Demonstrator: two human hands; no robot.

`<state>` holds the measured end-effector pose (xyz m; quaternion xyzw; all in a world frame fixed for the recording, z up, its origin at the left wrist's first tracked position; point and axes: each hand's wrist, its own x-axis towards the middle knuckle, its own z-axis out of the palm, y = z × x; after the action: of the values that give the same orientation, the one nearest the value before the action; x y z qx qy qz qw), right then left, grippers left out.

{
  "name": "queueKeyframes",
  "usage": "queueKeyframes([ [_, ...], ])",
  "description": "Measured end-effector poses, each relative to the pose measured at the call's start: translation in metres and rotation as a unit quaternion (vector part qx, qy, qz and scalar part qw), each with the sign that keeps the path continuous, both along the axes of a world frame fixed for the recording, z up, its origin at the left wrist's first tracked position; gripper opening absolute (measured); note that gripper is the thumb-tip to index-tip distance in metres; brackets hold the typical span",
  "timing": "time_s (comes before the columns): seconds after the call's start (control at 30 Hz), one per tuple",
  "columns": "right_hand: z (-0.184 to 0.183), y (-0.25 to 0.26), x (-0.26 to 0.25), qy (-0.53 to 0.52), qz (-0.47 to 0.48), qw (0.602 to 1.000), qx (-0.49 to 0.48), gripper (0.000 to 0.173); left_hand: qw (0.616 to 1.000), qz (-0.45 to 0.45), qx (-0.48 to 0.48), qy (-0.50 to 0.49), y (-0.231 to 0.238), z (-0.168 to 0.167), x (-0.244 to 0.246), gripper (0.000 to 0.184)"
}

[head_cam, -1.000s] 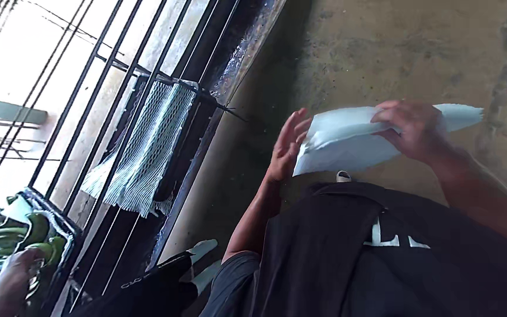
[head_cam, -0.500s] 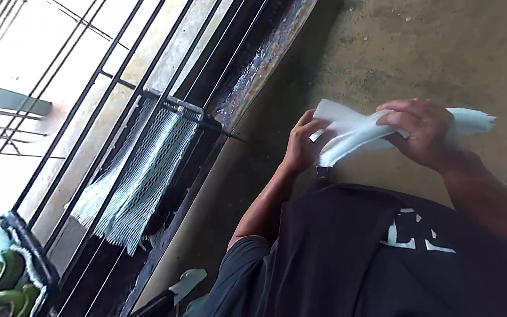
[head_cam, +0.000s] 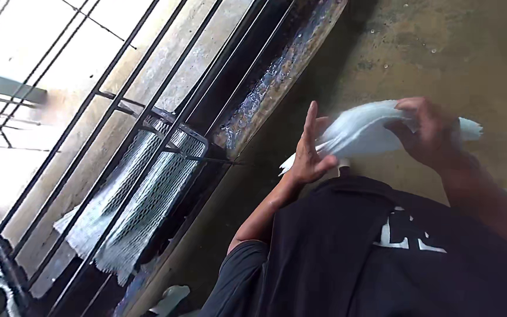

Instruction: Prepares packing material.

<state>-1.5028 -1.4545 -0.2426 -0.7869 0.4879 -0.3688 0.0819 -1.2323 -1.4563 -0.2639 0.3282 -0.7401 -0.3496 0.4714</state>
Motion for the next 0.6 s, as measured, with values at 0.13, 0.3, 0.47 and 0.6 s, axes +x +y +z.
queueKeyframes([
  [0.13,-0.003,-0.086,0.008,0.037,0.09,0.993,0.073,0.067,0.987,0.123,0.066,-0.077,-0.05,-0.002,0.002,0.046],
  [0.3,-0.012,-0.203,0.031,0.109,0.228,0.939,0.235,0.049,0.986,0.125,0.097,-0.047,-0.106,-0.026,0.026,0.031],
  [0.47,-0.056,-0.266,0.092,0.251,0.226,0.88,0.335,0.033,0.922,0.162,0.346,-0.055,-0.154,-0.095,0.13,0.047],
  [0.6,-0.089,-0.302,0.123,0.281,0.215,0.869,0.347,0.03,0.757,0.452,0.452,-0.134,-0.188,-0.181,0.269,0.05],
])
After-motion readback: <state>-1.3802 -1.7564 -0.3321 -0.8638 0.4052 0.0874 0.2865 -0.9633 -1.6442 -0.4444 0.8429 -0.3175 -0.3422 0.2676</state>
